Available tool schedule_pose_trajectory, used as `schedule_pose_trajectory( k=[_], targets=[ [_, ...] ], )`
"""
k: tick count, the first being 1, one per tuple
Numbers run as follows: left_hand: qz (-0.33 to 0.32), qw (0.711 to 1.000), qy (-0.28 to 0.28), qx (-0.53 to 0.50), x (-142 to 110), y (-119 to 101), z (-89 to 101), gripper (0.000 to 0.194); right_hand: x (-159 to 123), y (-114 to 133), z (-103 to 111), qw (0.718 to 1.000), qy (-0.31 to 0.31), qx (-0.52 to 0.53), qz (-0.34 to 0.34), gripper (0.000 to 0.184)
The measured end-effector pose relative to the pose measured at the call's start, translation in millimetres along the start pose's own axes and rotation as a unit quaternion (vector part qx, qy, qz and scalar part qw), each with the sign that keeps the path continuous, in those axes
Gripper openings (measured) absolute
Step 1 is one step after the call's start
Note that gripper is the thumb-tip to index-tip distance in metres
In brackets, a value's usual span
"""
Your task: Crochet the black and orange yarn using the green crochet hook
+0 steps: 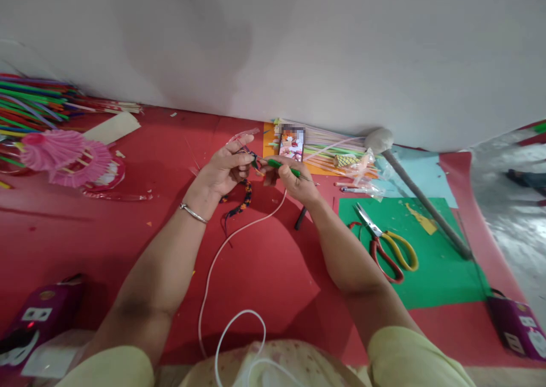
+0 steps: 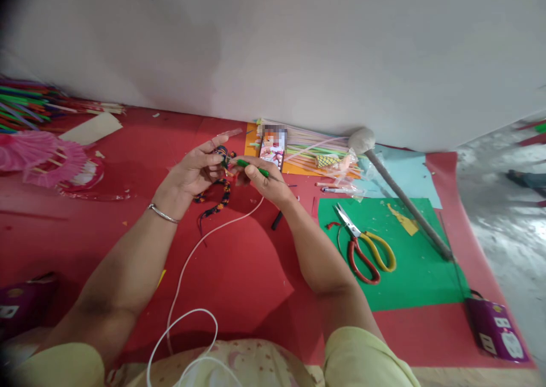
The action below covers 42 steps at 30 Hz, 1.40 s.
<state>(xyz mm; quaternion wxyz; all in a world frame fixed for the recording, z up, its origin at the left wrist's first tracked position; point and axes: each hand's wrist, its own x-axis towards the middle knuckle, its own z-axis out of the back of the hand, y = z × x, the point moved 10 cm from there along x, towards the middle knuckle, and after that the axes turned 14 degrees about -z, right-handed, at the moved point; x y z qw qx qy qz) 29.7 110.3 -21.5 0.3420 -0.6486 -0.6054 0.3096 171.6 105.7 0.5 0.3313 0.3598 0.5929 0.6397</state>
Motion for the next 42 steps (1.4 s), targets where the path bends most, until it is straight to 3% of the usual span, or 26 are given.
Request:
schedule_pose_trajectory(
  k=[4, 20, 30, 37, 42],
  targets=[
    [0.013, 1.000, -0.012, -0.001, 0, 3, 5.8, 0.057, 0, 1, 4, 0.999, 0.008, -0.038, 0.007, 0.062],
    [0.046, 0.999, -0.010, 0.000, 1, 4, 13.2, 0.054, -5, 21, 7, 0.988, -0.003, -0.147, 0.036, 0.058],
    [0.040, 0.997, -0.043, 0.048, 2, 0, 21.0, 0.055, -7, 36, 5, 0.958, -0.011, -0.269, 0.094, 0.039],
    [0.066, 0.995, -0.028, 0.068, 0, 4, 22.5, 0.056, -12, 46, 2, 0.952, 0.012, -0.291, 0.089, 0.033],
    [0.097, 0.994, 0.011, 0.055, -1, 9, 25.3, 0.050, -15, 50, 13, 0.956, 0.004, -0.284, 0.072, 0.029]
  ],
)
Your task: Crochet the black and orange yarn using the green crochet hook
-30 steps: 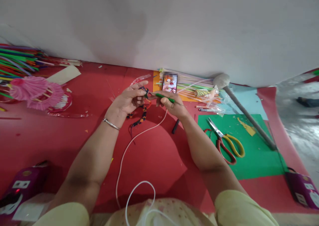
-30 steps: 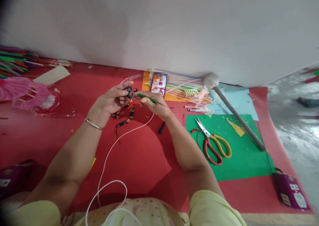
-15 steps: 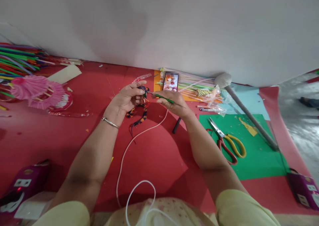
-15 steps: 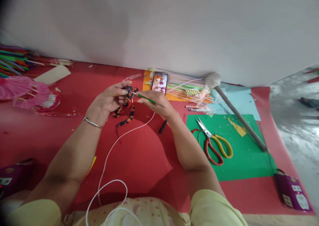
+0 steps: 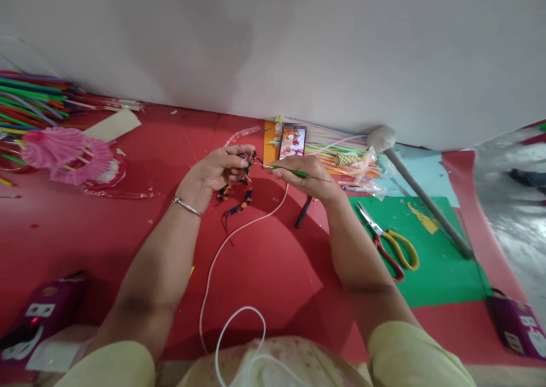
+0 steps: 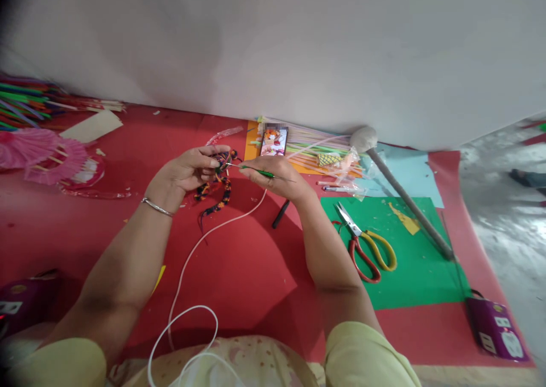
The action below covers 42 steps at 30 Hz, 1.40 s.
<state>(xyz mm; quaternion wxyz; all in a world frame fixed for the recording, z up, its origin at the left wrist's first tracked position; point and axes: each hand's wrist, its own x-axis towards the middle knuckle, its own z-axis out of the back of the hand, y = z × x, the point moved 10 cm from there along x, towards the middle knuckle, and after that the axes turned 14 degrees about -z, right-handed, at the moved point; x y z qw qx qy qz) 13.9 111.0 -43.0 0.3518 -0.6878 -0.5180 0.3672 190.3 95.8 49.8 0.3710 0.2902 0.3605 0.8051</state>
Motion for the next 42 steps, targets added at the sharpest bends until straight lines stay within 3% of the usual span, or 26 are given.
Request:
schedule_pose_trajectory(
  k=[9, 13, 18, 22, 30, 42],
  targets=[
    [-0.016, 1.000, 0.002, 0.024, 0, 1, 0.5, 0.048, 1, -9, -2, 0.988, -0.007, 0.138, -0.073, 0.039],
    [-0.046, 0.998, -0.012, 0.027, 1, -4, -0.7, 0.041, 1, 4, -4, 0.992, -0.056, 0.110, -0.006, 0.037],
    [-0.087, 0.996, -0.019, 0.026, 1, -8, -5.1, 0.035, 1, -1, -15, 0.993, -0.113, 0.028, -0.027, 0.031],
    [-0.087, 0.996, -0.010, 0.033, 1, -3, -9.9, 0.033, 2, 0, -20, 0.986, -0.156, -0.055, 0.002, 0.023],
    [-0.093, 0.994, -0.020, 0.045, 0, -4, -14.6, 0.033, 3, -1, -24, 0.983, -0.165, -0.068, 0.035, 0.022],
    [-0.132, 0.986, -0.035, 0.099, 1, -7, -16.9, 0.039, 7, -11, -25, 0.987, -0.142, -0.065, -0.038, 0.019]
  ],
)
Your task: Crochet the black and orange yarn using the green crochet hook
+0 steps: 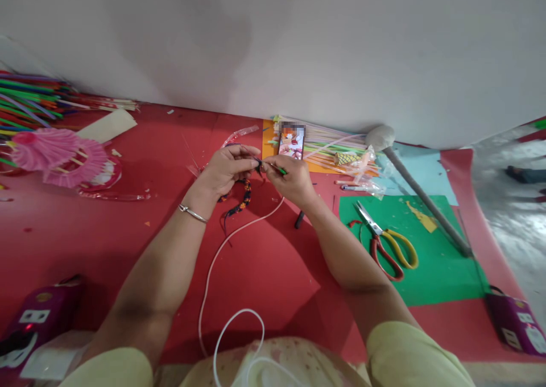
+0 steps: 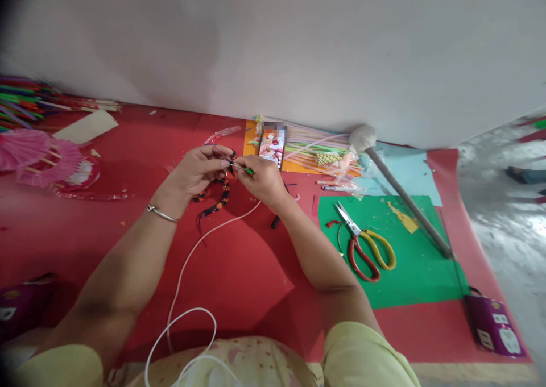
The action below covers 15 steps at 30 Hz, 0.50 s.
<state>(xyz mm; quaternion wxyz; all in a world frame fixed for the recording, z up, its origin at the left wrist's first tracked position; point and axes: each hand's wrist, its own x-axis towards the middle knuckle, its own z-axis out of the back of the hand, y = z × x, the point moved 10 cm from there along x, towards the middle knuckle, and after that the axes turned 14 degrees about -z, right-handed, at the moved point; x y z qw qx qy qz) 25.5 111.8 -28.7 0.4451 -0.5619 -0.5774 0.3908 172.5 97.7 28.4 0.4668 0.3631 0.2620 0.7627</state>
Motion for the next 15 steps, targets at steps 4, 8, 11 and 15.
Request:
schedule_pose_trajectory(
  k=[4, 8, 11, 15],
  targets=[
    [-0.072, 0.995, 0.011, 0.068, 3, -8, -1.9, 0.041, 2, -3, 1, 0.999, 0.007, 0.020, -0.032, 0.022],
    [-0.108, 0.987, -0.005, 0.115, 4, -11, 3.9, 0.030, 3, -6, 0, 0.998, 0.024, 0.036, -0.053, 0.027],
    [-0.110, 0.985, -0.013, 0.129, 5, -11, 6.3, 0.026, 3, -5, 0, 0.997, 0.024, 0.049, -0.051, 0.026],
    [-0.131, 0.984, -0.026, 0.117, 5, -16, 7.1, 0.021, 4, -14, 0, 0.991, 0.031, 0.085, -0.097, 0.028]
  ],
)
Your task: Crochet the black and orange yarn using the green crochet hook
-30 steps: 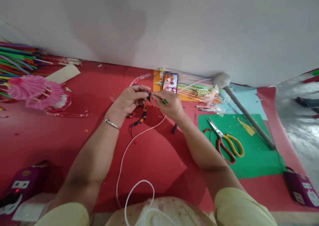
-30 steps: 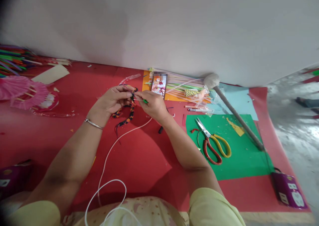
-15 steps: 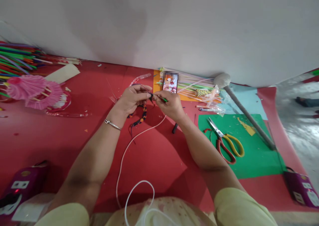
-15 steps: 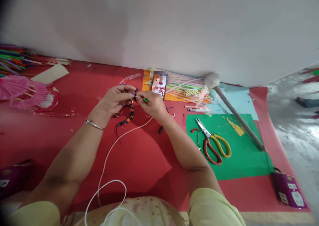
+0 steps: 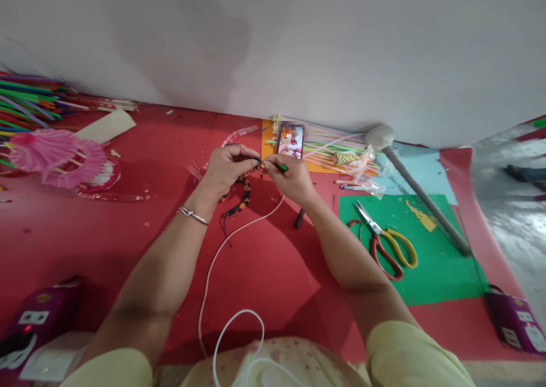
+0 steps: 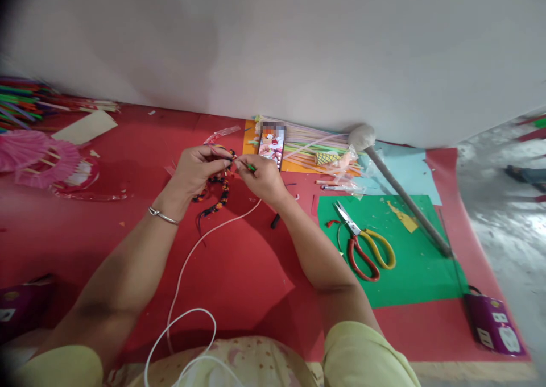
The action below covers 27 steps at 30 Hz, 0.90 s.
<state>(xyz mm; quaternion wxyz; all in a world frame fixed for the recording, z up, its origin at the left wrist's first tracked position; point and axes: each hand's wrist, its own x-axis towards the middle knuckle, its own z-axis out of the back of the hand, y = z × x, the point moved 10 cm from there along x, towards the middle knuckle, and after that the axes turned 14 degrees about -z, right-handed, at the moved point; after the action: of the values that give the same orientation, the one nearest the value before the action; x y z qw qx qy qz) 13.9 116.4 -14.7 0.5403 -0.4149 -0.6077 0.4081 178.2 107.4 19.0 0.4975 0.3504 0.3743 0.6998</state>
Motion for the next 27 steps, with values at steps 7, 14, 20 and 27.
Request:
schedule_pose_trajectory(
  k=[7, 14, 20, 27],
  targets=[
    [0.013, 1.000, 0.000, -0.003, -2, 7, 1.2, 0.022, 4, -14, -4, 0.993, 0.010, 0.107, -0.056, 0.024],
    [0.007, 1.000, 0.013, 0.000, -3, 6, -2.1, 0.023, 4, -16, -3, 0.990, -0.002, 0.129, -0.060, 0.021],
    [0.010, 1.000, 0.024, 0.000, -3, 1, -5.9, 0.024, 5, -17, -3, 0.990, 0.000, 0.124, -0.070, 0.018],
    [0.016, 0.999, 0.035, 0.016, -5, 1, -8.0, 0.026, 3, -13, -3, 0.992, 0.002, 0.106, -0.062, 0.013]
  ],
)
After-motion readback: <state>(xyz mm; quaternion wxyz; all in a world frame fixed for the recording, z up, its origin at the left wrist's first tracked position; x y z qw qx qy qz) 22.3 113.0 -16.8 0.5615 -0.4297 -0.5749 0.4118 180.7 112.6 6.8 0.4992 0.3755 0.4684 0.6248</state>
